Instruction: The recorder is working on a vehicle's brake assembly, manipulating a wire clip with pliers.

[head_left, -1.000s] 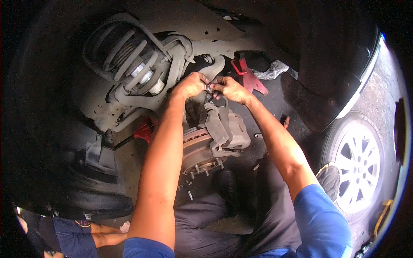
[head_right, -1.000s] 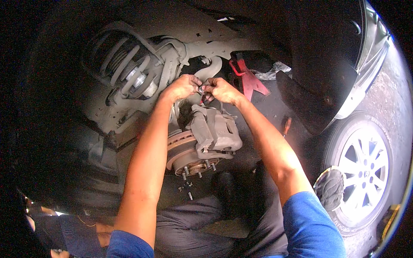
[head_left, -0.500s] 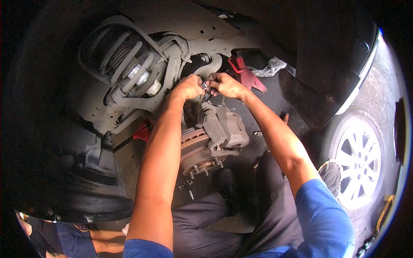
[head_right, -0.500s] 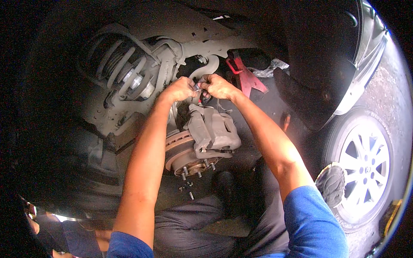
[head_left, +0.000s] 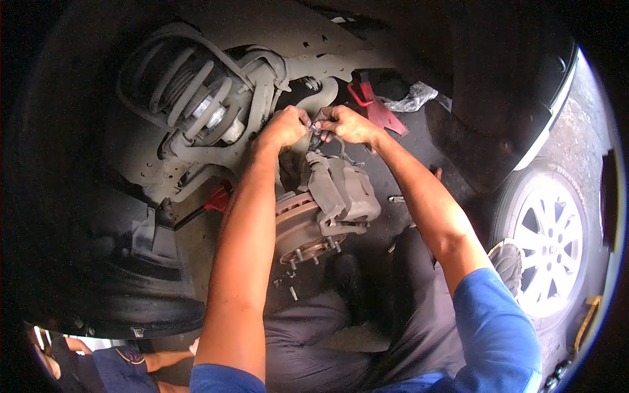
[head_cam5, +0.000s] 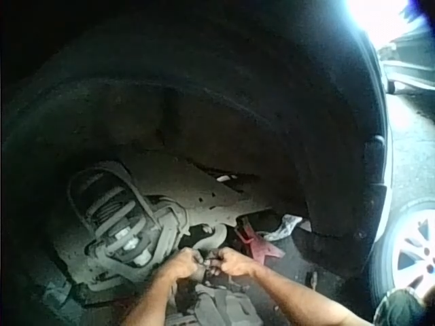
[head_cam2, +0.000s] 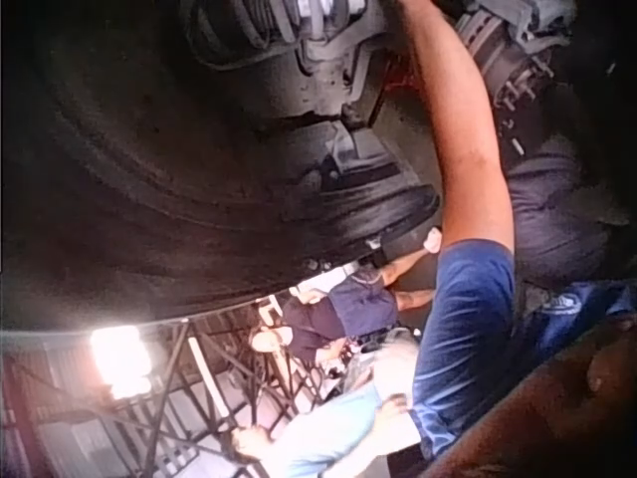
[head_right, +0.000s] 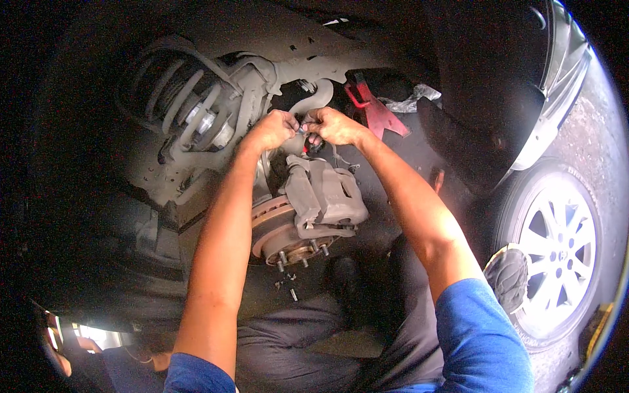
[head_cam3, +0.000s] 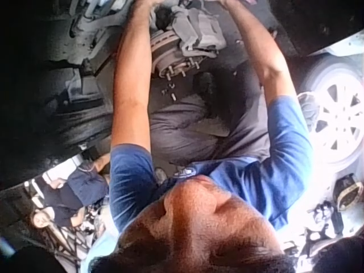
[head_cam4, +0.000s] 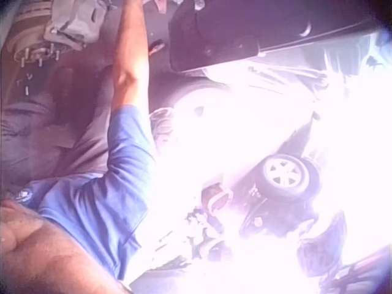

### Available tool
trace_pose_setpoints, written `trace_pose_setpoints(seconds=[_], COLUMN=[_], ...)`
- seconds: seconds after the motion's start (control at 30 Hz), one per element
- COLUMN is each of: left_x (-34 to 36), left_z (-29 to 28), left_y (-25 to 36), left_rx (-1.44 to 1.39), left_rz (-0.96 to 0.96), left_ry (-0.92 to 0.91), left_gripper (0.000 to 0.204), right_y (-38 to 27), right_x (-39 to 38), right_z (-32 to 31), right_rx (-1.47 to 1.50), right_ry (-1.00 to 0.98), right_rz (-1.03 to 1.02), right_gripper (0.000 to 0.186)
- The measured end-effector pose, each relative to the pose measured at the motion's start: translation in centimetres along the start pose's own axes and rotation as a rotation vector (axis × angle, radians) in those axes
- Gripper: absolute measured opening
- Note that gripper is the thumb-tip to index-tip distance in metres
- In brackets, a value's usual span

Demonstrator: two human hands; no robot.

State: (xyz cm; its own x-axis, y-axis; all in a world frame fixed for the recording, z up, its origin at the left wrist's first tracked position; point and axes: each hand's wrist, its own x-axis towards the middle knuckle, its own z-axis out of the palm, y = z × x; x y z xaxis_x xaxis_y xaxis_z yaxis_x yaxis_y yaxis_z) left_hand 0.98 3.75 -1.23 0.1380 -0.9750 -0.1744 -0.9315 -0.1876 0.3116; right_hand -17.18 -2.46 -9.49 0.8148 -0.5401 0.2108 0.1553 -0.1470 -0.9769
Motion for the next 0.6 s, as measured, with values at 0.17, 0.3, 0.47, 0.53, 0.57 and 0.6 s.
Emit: trace_pose_setpoints(seconds=[0.17, 0.3, 0.47, 0.53, 0.57, 0.6], left_x=[-0.22, -0.25, -0.08, -0.19, -0.28, -0.42], left_z=[-0.12, -0.13, 0.04, -0.01, -0.06, -0.10], left_y=[0.18, 0.10, -0.22, -0.15, -0.05, 0.09], left_rx=[0.048, 0.049, 0.055, 0.068, 0.102, 0.090], left_rz=[0.022, 0.054, 0.043, 0.089, 0.064, 0.100], left_ry=[0.001, 0.001, 0.015, 0.017, -0.006, 0.004], left_gripper=[0.018, 0.019, 0.024, 0.026, 0.028, 0.028], right_y=[0.10, 0.01, 0.05, 0.11, 0.13, 0.15], right_x=[0.23, 0.20, 0.08, 0.07, 0.09, 0.11], right_z=[-0.10, 0.03, 0.35, 0.37, 0.35, 0.34], right_rx=[-0.066, -0.110, -0.082, -0.039, -0.052, -0.067], right_ry=[0.005, 0.005, 0.049, 0.066, 0.069, 0.075], right_rz=[-0.054, -0.068, -0.107, -0.105, -0.113, -0.077], right_gripper=[0.018, 0.017, 0.017, 0.016, 0.017, 0.018])
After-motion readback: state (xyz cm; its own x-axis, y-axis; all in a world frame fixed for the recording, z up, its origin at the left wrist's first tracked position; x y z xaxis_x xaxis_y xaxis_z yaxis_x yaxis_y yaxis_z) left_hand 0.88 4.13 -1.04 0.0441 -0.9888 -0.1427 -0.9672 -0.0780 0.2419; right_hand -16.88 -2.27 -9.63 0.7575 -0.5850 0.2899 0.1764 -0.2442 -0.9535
